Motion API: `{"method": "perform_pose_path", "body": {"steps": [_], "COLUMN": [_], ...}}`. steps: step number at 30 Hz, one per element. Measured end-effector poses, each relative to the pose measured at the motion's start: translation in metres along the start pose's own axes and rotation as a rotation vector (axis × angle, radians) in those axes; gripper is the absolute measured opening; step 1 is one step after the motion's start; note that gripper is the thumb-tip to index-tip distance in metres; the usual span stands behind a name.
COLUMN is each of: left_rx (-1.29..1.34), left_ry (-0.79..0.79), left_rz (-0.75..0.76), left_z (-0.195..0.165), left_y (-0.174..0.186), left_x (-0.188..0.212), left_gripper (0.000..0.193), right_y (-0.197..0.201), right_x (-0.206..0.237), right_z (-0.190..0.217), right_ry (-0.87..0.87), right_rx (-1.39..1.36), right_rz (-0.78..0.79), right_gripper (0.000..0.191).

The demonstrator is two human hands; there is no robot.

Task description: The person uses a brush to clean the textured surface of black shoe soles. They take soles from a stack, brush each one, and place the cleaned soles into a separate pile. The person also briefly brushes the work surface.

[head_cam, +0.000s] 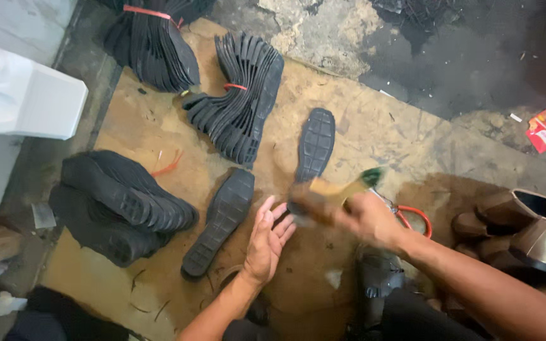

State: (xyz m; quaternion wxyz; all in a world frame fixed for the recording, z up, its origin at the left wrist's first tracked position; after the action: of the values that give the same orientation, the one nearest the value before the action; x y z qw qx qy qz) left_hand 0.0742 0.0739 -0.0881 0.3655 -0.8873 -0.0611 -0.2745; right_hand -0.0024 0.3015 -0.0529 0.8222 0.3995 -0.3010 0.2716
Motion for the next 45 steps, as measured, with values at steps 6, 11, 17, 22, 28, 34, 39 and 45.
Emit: {"method": "perform_pose_path", "body": {"steps": [6, 11, 17, 22, 28, 34, 39, 45], "left_rx": [-0.022, 0.034, 0.060, -0.262, -1.586, -1.673, -1.031, -0.899], "left_ry": [0.028, -0.030, -0.011, -0.023, -0.785, -0.905, -0.631, -0.784], "left_rz": [0.018, 0.055, 0.049, -0.030, 0.267, 0.420, 0.111, 0.134], "left_z": [-0.005, -0.008, -0.008, -0.023, -0.050, -0.086, -0.150, -0.203], "left_y": [-0.003, -0.006, -0.002, 0.004, -0.046, -0.098, -0.150, -0.174], "left_x": [0.002, 0.002, 0.002, -0.010, -0.015, -0.028, 0.008, 0.056], "left_gripper": [0.077, 0.080, 0.084, 0.067, 0.056, 0.041, 0.035, 0.031], "right_y": [0.006, -0.009, -0.043, -0.056, -0.052, -0.063, -0.072, -0.070], "right_x": [0.015, 0.009, 0.006, 0.037, 0.059, 0.048, 0.043, 0.042], "right_z": [0.031, 0.015, -0.017, -0.007, 0.012, -0.007, -0.031, -0.030], "right_ry": [0.753, 0.484, 0.272, 0.522, 0.552, 0.332, 0.207, 0.419], "right_rx": [0.006, 0.031, 0.033, 0.222, -0.119, -0.026, 0.024, -0.052], "right_rz": [-0.059, -0.243, -0.085, 0.138, 0.098, 0.155, 0.159, 0.062], "right_gripper": [0.023, 0.034, 0.029, 0.029, 0.022, 0.030, 0.047, 0.049]}}
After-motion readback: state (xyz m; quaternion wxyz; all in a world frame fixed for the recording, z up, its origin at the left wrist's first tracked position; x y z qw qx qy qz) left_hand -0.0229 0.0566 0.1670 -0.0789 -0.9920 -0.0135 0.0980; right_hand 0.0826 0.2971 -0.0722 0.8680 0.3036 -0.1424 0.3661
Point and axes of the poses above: each hand's wrist, its own x-axis away from the middle knuckle, its own y-axis out of the back of the hand, z = x × y, the point moved 4 cm from there along -x, towards the middle knuckle, and after that the axes turned 4 degrees about -y, right-handed, at the moved point
